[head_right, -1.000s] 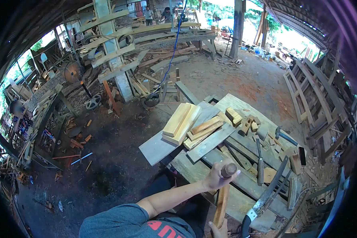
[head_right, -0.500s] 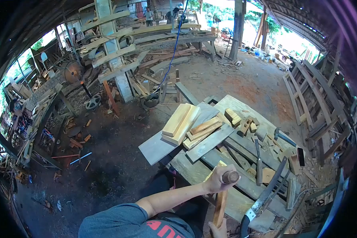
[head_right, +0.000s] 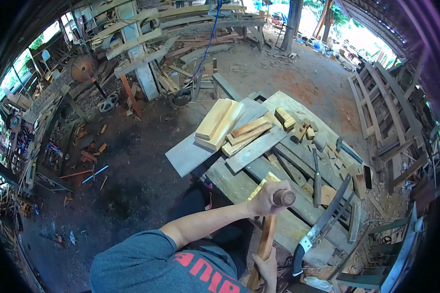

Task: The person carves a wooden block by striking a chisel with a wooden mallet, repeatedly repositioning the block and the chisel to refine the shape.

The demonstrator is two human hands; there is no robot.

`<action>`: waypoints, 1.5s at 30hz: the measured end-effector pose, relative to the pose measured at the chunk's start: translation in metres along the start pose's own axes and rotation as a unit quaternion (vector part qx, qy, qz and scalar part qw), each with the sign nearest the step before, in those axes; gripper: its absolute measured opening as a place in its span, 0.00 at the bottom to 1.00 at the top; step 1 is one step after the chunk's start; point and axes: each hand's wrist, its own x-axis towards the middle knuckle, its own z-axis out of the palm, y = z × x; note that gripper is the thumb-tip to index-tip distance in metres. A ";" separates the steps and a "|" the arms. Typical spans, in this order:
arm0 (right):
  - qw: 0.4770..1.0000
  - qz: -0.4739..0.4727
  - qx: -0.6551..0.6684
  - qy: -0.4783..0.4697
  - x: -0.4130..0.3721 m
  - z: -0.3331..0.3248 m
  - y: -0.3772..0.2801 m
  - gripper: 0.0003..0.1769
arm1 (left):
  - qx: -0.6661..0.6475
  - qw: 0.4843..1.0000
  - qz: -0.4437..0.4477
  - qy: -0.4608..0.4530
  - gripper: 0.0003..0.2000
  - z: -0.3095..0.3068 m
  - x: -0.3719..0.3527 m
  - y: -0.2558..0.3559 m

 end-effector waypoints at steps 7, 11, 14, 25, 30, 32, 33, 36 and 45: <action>0.985 -0.093 0.144 0.013 -0.001 -0.007 0.010 0.27 | 0.012 0.999 0.007 0.040 0.09 -0.005 -0.002 -0.004; 0.839 0.104 0.530 -0.058 -0.003 -0.027 0.022 0.26 | 0.044 0.994 0.032 0.096 0.10 -0.002 -0.003 -0.001; 0.806 0.089 0.567 -0.144 0.015 -0.042 0.018 0.40 | 0.021 0.995 0.054 0.078 0.10 -0.008 0.001 0.010; 0.863 0.043 0.500 -0.050 0.013 -0.025 -0.014 0.27 | -0.049 0.996 0.031 0.075 0.09 -0.007 0.000 -0.002; 0.859 0.019 0.487 -0.160 0.083 -0.010 -0.065 0.28 | -0.244 0.969 -0.005 0.048 0.04 0.003 -0.002 -0.021; 0.880 -0.013 0.443 -0.172 0.103 -0.007 -0.088 0.29 | -0.002 0.992 0.058 0.113 0.08 -0.006 0.003 0.003; 0.891 -0.029 0.422 -0.164 0.106 -0.017 -0.095 0.30 | -0.020 0.994 0.050 0.094 0.08 -0.007 0.001 0.002; 0.924 -0.069 0.357 -0.117 0.108 -0.054 -0.103 0.31 | -0.033 0.995 0.037 0.087 0.09 0.001 -0.002 -0.009; 0.973 -0.143 0.183 0.021 0.100 -0.099 -0.117 0.37 | -0.019 0.990 0.087 0.111 0.12 0.003 -0.035 -0.009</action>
